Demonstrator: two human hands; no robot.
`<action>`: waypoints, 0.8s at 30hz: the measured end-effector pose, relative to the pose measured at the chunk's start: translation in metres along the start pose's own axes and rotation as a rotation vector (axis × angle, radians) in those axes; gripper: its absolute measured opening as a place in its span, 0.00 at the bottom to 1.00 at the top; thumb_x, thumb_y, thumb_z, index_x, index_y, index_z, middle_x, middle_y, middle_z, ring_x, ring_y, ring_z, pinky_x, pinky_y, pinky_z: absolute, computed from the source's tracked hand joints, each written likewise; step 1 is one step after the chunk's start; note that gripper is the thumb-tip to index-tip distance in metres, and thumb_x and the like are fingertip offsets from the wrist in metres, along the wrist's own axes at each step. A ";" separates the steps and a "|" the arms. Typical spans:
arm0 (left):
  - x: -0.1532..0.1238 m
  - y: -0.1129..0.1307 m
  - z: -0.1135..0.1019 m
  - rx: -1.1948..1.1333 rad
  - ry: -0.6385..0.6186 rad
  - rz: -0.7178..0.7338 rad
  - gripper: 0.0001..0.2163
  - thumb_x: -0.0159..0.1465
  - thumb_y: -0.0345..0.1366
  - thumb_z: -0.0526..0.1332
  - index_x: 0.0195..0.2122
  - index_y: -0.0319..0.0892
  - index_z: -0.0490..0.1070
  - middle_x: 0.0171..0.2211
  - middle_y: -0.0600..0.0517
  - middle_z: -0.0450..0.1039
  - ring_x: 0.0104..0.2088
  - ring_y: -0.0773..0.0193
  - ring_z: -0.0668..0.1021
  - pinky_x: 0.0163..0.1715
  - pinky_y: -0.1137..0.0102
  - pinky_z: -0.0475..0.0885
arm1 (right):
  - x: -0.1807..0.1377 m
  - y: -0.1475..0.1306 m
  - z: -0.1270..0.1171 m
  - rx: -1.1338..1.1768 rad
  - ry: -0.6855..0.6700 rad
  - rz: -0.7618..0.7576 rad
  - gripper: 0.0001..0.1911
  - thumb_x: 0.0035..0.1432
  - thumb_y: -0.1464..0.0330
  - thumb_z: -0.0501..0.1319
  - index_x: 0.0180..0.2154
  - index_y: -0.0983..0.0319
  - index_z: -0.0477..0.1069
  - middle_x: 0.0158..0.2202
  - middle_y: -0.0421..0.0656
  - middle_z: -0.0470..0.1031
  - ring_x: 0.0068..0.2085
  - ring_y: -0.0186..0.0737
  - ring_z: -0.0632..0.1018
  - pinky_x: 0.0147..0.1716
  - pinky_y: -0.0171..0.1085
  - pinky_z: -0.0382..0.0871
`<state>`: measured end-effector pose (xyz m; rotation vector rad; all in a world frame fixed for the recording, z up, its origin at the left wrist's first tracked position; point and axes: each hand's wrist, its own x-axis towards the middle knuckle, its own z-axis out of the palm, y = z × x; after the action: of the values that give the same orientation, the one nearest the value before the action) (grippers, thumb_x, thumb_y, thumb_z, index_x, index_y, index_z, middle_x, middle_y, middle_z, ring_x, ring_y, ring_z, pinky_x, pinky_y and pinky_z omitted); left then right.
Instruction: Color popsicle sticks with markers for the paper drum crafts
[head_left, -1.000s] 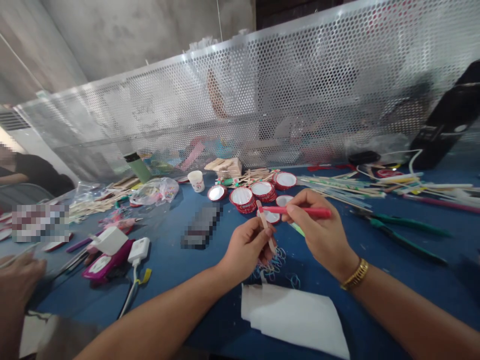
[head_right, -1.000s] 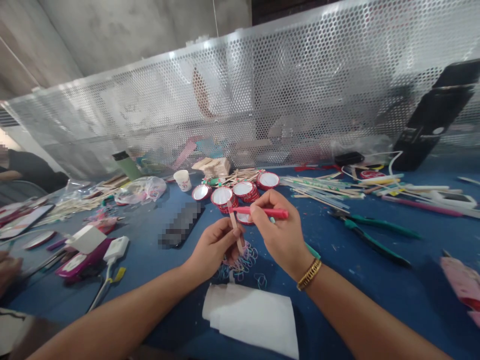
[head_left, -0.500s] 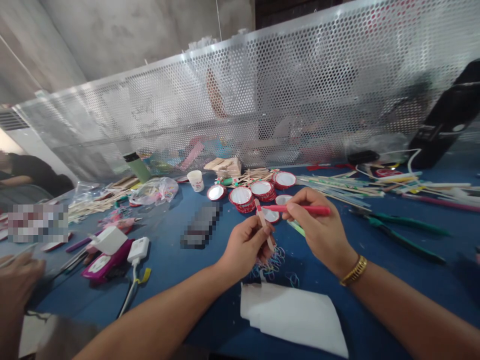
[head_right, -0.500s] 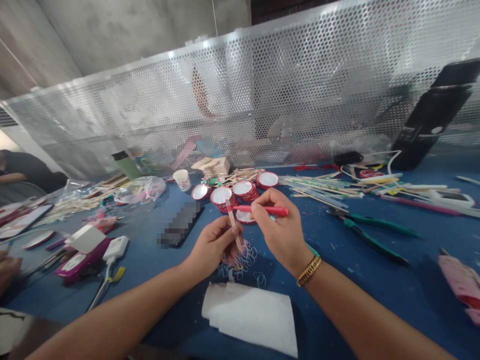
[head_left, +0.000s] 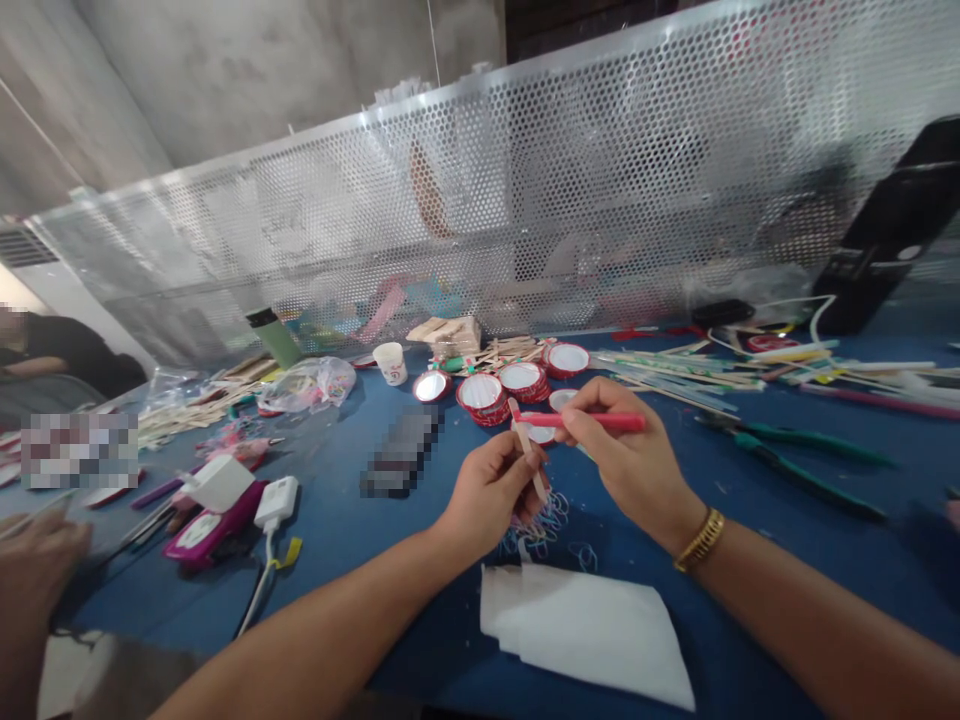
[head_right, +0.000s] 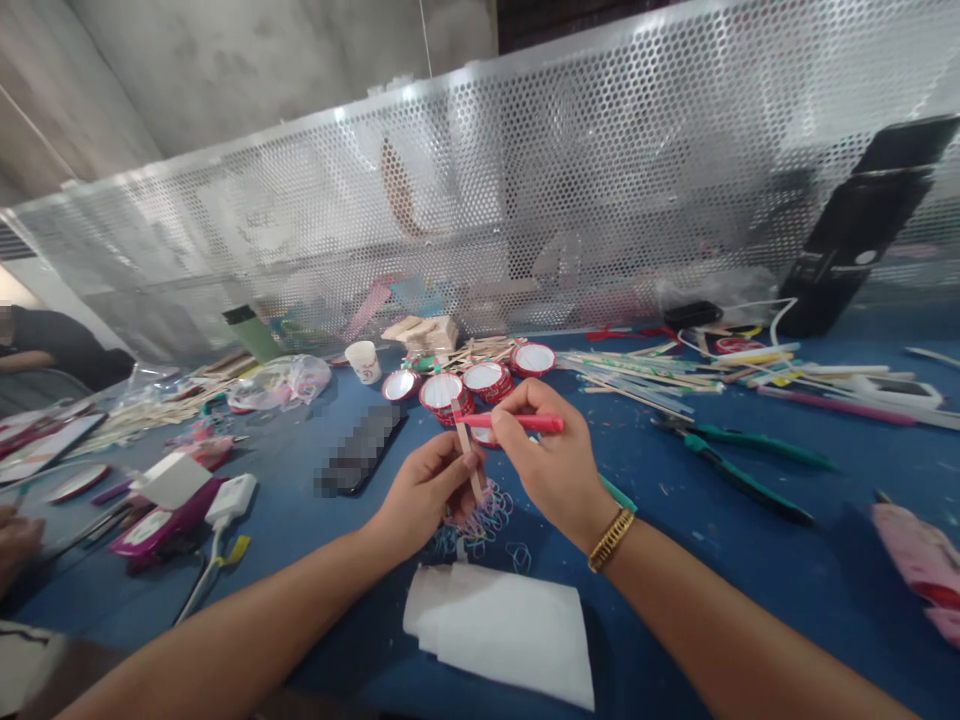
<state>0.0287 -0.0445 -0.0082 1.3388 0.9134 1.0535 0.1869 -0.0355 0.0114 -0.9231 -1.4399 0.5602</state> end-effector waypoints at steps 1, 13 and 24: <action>0.000 0.000 0.000 0.002 0.000 -0.001 0.18 0.57 0.51 0.65 0.32 0.41 0.66 0.19 0.58 0.68 0.15 0.73 0.68 0.12 0.79 0.62 | 0.000 0.000 0.000 -0.009 0.008 0.000 0.10 0.58 0.67 0.59 0.25 0.59 0.66 0.24 0.38 0.71 0.27 0.36 0.72 0.31 0.38 0.65; -0.001 0.000 0.000 -0.001 -0.006 -0.014 0.17 0.57 0.50 0.65 0.33 0.41 0.66 0.20 0.57 0.69 0.15 0.74 0.67 0.12 0.79 0.61 | 0.001 0.003 -0.002 -0.020 0.060 -0.007 0.09 0.58 0.67 0.60 0.25 0.59 0.68 0.24 0.39 0.72 0.27 0.37 0.72 0.31 0.39 0.66; 0.002 0.002 -0.004 0.009 0.015 0.033 0.16 0.59 0.48 0.64 0.32 0.41 0.65 0.22 0.57 0.70 0.16 0.75 0.69 0.14 0.79 0.58 | 0.006 0.005 -0.005 0.062 0.086 0.005 0.08 0.59 0.67 0.61 0.27 0.59 0.68 0.23 0.38 0.73 0.27 0.35 0.73 0.31 0.37 0.67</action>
<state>0.0257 -0.0419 -0.0058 1.3591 0.9114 1.0868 0.1932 -0.0293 0.0116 -0.8918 -1.3361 0.5598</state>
